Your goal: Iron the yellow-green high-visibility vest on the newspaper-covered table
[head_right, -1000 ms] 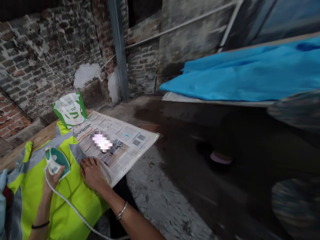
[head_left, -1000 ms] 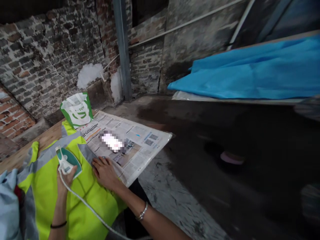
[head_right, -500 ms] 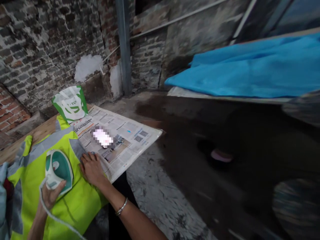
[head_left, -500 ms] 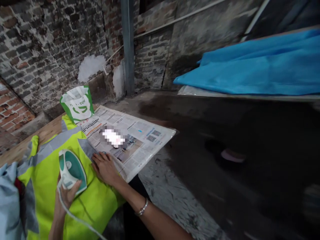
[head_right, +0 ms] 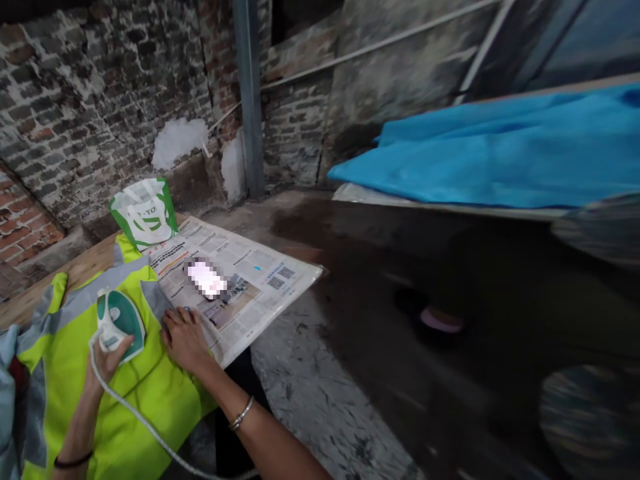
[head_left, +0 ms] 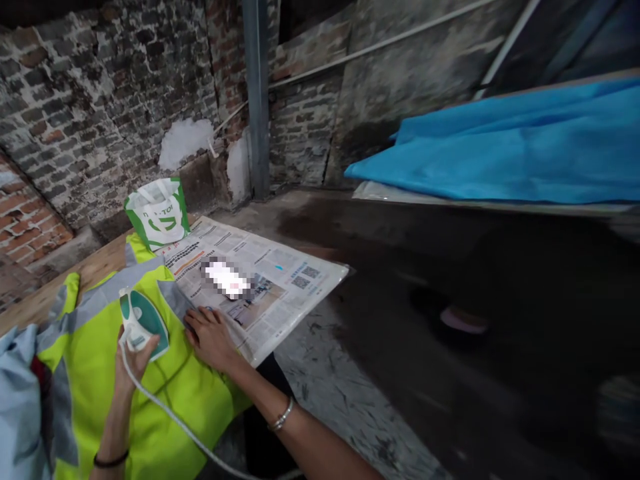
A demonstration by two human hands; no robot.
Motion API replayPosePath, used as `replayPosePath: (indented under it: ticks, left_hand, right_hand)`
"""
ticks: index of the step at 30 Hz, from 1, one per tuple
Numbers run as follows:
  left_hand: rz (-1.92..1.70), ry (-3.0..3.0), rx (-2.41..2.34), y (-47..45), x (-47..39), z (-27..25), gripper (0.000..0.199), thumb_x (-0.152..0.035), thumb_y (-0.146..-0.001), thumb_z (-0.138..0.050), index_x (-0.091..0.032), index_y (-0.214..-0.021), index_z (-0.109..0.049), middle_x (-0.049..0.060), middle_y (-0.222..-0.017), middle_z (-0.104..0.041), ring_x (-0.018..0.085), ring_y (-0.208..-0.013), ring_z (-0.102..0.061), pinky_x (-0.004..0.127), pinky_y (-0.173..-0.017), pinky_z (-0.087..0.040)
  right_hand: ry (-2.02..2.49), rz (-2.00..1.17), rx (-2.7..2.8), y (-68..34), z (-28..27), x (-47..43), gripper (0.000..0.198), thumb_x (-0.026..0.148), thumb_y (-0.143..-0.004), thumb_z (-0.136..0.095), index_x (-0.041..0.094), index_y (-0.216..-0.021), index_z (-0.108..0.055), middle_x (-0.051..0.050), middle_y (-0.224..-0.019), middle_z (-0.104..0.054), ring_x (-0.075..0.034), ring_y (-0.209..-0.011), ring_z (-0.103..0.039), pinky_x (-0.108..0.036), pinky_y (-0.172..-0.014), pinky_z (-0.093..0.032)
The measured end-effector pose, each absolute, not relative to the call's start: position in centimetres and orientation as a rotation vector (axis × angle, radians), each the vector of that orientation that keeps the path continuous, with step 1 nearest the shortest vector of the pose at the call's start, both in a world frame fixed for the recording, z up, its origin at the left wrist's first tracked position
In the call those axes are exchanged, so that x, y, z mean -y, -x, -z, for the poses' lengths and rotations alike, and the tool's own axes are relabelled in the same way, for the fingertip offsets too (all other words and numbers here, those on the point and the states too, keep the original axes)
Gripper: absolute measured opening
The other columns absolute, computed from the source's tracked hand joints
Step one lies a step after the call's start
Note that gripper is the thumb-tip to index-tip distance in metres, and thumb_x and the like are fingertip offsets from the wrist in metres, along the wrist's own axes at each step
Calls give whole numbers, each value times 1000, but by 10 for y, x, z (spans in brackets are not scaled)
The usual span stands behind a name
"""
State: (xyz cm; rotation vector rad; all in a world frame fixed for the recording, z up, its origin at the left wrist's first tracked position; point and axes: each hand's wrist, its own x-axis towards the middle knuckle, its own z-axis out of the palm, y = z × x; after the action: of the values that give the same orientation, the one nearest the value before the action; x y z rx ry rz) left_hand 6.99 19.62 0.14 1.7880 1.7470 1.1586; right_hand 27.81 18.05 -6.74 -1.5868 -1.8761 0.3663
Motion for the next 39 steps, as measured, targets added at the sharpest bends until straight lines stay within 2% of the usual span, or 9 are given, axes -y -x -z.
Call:
replayPosePath:
  ticks: [4,10,14,18,24,29,32,36,39]
  left_hand:
    - [-1058,-1799,-1739,-42,-147,4,47,-57,-68,-82,-26,-103,-73,10,-97,-80,34,-93,-77,46,-83,-67]
    - [-1044,-1803,-1843,-2,-115,17,42,-61,-65,-84,-28,-88,-75,11,-94,-79,37,-100,-77,50,-88,-67]
    - [-1012,-1823,-1821,-5,-136,9,46,-61,-62,-83,-25,-90,-74,12,-96,-79,37,-97,-77,51,-91,-65]
    - [-1153,-1755,-1905,-20,-182,-3,59,-67,-57,-80,-20,-91,-68,14,-93,-79,37,-91,-76,51,-84,-63]
    - [-1225,-1659,-1987,-31,-237,-10,53,-57,-49,-87,-23,-82,-63,11,-86,-78,35,-91,-76,48,-85,-62]
    - [-1227,-1634,-1894,-27,-205,2,51,-60,-58,-82,-21,-86,-65,12,-87,-78,33,-85,-77,44,-77,-64]
    - [-1131,-1676,-1849,-23,-160,10,52,-61,-61,-84,-20,-91,-69,13,-92,-79,34,-88,-77,44,-77,-65]
    - [-1129,-1709,-1825,-32,-110,19,59,-58,-70,-81,-19,-112,-72,15,-107,-78,34,-101,-77,45,-89,-64]
    - [-1136,-1771,-1824,-39,-107,24,62,-56,-73,-80,-18,-121,-71,16,-120,-76,34,-113,-74,45,-99,-60]
  right_hand:
    - [1569,-345,1860,-277,70,-182,42,31,-108,-45,25,-141,-69,-8,-154,-63,-31,-146,-46,-57,-122,-28]
    - [1605,-377,1870,-276,65,-180,40,32,-107,-49,23,-142,-68,-7,-155,-62,-31,-148,-45,-54,-123,-28]
    - [1618,-386,1876,-277,62,-178,40,32,-108,-49,23,-141,-68,-7,-155,-61,-32,-148,-45,-54,-123,-28]
    - [1622,-364,1878,-277,64,-178,38,31,-107,-49,24,-140,-69,-7,-155,-62,-31,-148,-46,-54,-123,-28]
    - [1620,-367,1880,-277,70,-179,40,31,-106,-49,25,-140,-70,-6,-154,-62,-31,-147,-47,-54,-123,-28]
    - [1629,-364,1876,-277,69,-180,39,31,-106,-49,26,-139,-70,-6,-155,-62,-31,-148,-47,-54,-122,-29]
    - [1638,-368,1879,-276,70,-179,40,32,-106,-48,26,-139,-69,-6,-155,-62,-32,-148,-47,-55,-123,-28]
    - [1629,-325,1888,-276,80,-176,42,31,-107,-45,23,-140,-70,-9,-154,-62,-34,-147,-47,-57,-121,-29]
    - [1601,-271,1908,-276,93,-176,44,31,-107,-43,22,-141,-70,-10,-153,-63,-35,-146,-48,-57,-119,-31]
